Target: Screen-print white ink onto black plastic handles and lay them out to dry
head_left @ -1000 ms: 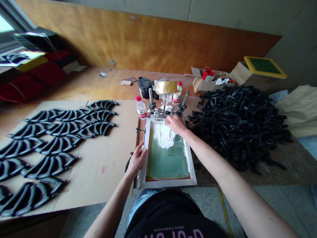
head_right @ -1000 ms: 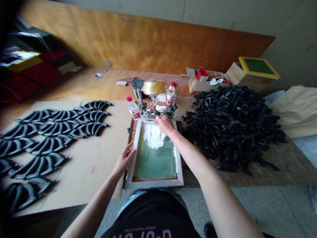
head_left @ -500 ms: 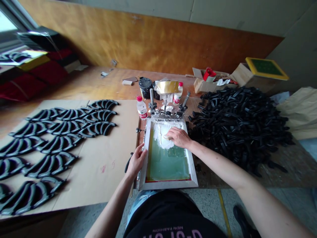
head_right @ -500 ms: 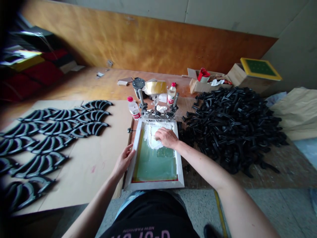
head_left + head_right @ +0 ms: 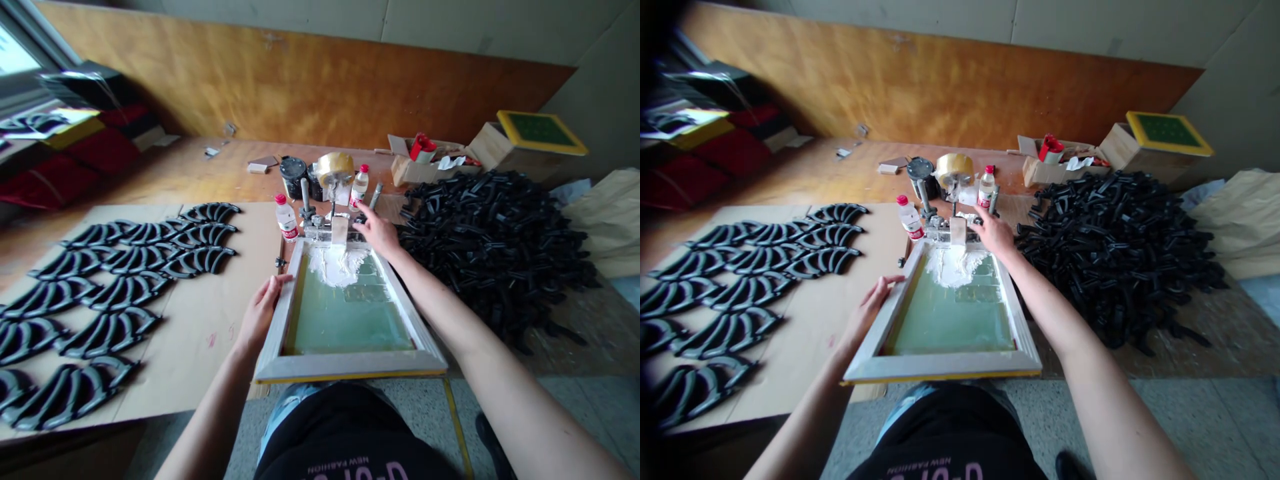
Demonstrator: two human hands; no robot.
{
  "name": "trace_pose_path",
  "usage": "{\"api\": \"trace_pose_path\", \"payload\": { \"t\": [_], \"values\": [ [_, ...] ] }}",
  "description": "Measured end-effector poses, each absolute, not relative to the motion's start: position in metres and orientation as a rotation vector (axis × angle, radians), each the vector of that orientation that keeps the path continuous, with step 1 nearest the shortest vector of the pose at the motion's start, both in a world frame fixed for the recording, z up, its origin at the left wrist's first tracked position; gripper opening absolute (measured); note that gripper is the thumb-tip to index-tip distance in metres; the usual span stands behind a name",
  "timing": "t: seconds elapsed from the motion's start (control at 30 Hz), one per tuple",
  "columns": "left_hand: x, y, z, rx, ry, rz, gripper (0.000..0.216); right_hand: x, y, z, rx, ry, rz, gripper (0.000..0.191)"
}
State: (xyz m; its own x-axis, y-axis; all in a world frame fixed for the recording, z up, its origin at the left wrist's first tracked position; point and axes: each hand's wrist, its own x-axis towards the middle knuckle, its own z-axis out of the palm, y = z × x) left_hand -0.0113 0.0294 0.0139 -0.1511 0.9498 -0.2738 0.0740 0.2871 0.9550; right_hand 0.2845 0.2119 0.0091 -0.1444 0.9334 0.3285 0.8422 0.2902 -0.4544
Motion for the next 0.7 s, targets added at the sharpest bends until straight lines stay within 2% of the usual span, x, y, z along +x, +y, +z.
{"api": "trace_pose_path", "payload": {
  "t": [0.1,0.2,0.33,0.43,0.53,0.63,0.7],
  "values": [
    [-0.006,0.055,0.039,0.899,1.305,1.245,0.063,0.324,0.203,-0.013,-1.799,-1.709,0.332,0.032],
    [0.004,0.081,0.055,0.872,1.177,1.449,0.058,0.330,0.169,-0.049,-1.835,-1.768,0.495,0.023],
    [0.024,0.081,0.044,0.768,1.244,1.542,0.056,0.289,0.120,-0.076,-1.544,-2.248,0.453,0.034],
    [0.049,0.046,0.010,0.679,1.282,1.187,0.060,0.253,0.087,-0.066,-1.540,-2.311,0.286,0.017],
    [0.065,0.006,-0.029,0.564,1.251,0.842,0.061,0.226,0.052,-0.055,-1.334,-2.356,0.226,0.016],
    [0.043,-0.013,-0.060,0.560,1.358,0.836,0.056,0.233,0.034,-0.058,-0.992,-2.520,0.325,0.018],
    [0.003,-0.013,-0.078,0.659,1.558,0.822,0.055,0.264,0.040,-0.067,-1.188,-2.454,0.354,0.024]
  ]
}}
